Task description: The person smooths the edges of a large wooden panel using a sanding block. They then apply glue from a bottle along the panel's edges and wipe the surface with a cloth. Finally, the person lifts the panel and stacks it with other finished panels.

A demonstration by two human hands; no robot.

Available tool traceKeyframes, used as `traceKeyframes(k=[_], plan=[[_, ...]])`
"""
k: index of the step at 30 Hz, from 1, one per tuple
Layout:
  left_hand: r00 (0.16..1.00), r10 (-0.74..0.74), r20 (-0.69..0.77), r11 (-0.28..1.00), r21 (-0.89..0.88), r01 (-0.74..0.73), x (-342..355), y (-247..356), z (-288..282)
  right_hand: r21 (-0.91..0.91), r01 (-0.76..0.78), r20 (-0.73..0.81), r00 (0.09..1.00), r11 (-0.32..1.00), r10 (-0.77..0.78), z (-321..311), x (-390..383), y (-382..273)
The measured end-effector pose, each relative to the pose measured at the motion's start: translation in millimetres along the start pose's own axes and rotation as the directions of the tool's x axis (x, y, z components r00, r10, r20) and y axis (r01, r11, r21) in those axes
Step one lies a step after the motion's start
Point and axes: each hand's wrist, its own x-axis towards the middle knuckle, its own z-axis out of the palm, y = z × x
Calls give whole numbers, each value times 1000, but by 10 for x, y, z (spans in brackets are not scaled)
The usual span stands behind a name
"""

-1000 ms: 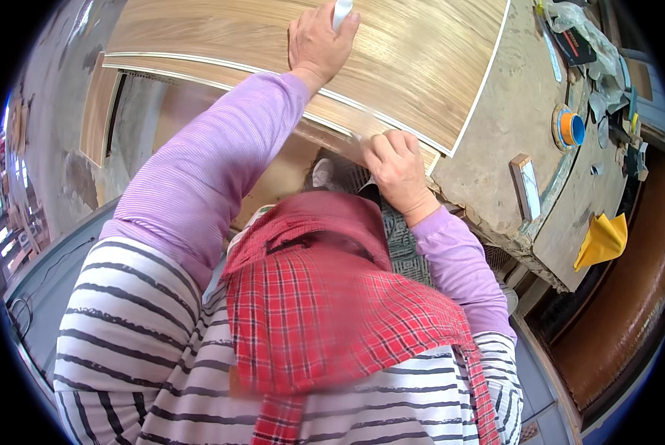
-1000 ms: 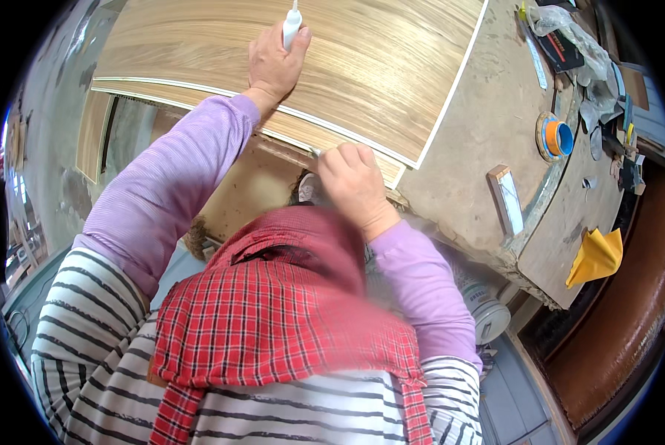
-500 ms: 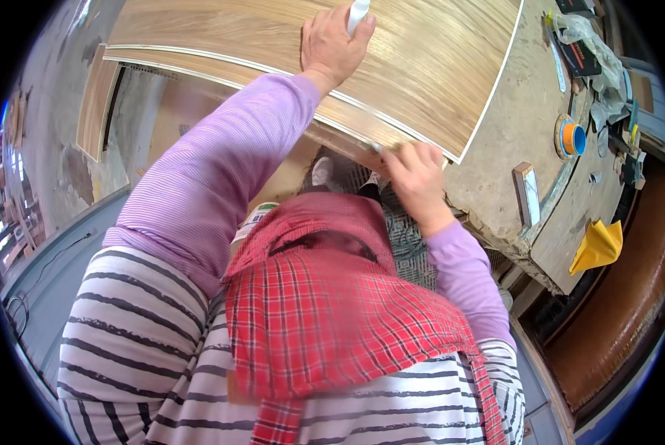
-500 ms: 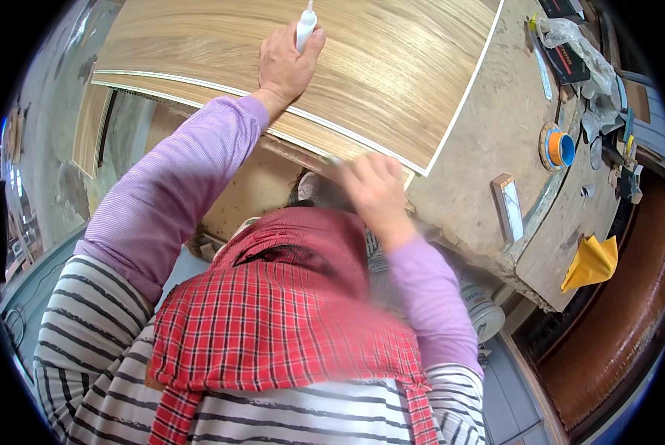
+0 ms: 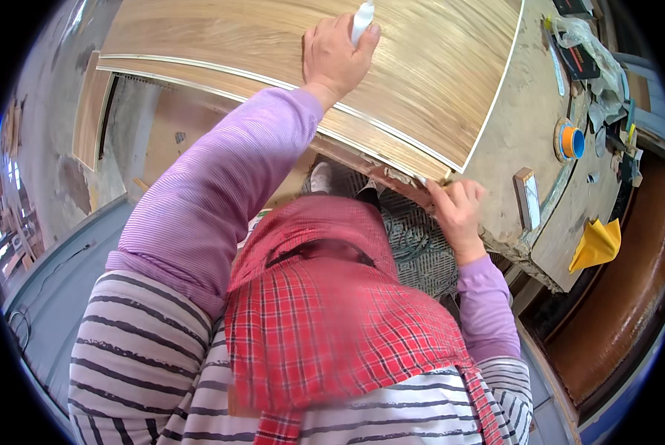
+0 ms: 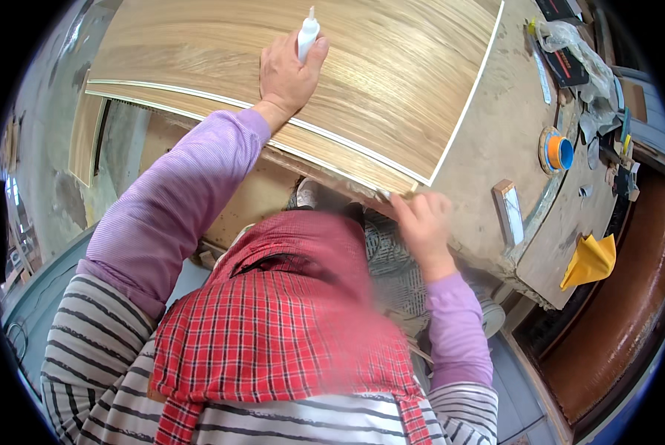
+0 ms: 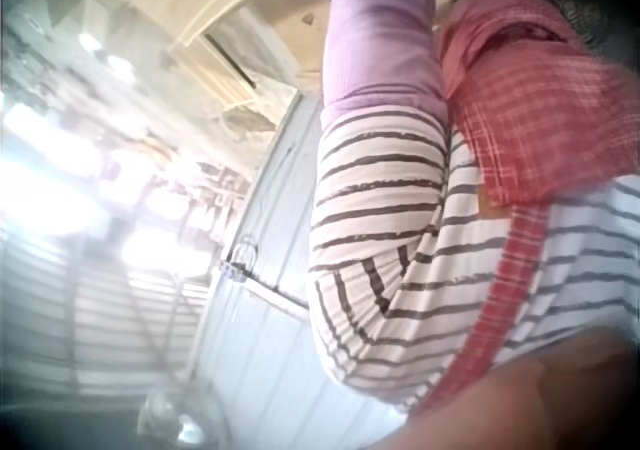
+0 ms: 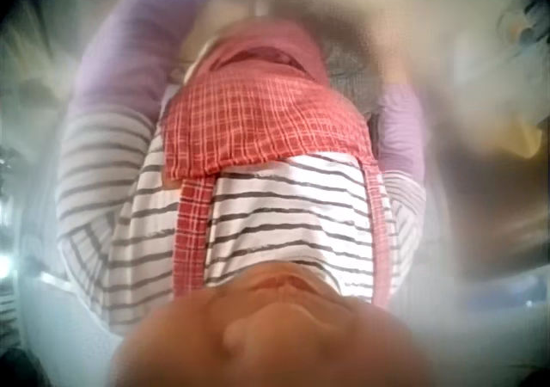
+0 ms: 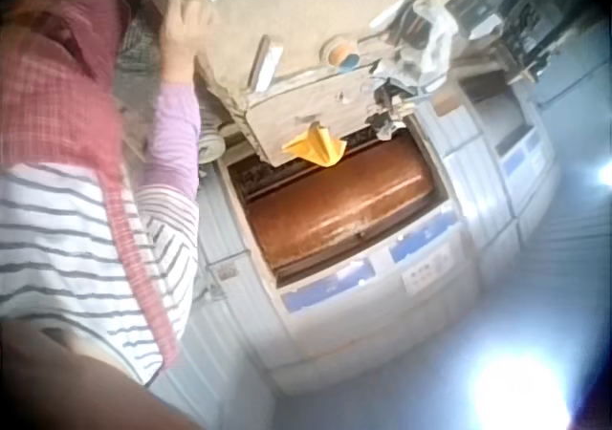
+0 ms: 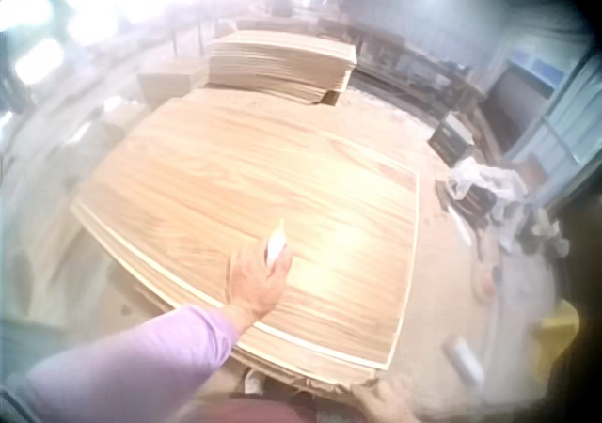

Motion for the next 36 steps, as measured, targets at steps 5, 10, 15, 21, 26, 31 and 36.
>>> traceKeyframes(k=[5,10,15,21,26,31,36], plan=[[999,0,48,1000,4,0,13,73,15,194,81,-72,995,978,-68,469,710,-445],[999,2,43,999,-35,0,-9,-12,-34,137,35,-30,999,990,-32,250,449,-263],[990,-88,113,995,-29,91,2,37,-95,21,38,-13,999,999,-38,35,32,-8],[990,-92,109,996,23,90,35,34,-22,130,76,-112,992,989,-61,442,767,-513],[990,-62,123,998,19,60,17,-14,-53,13,-3,-72,997,1000,4,-63,-36,46],[997,-15,77,1000,11,14,-12,41,-26,-40,-348,-8,938,937,348,-697,-1029,344],[994,-64,86,993,-90,72,-11,-115,60,131,-459,-90,877,879,472,-853,-1064,304]])
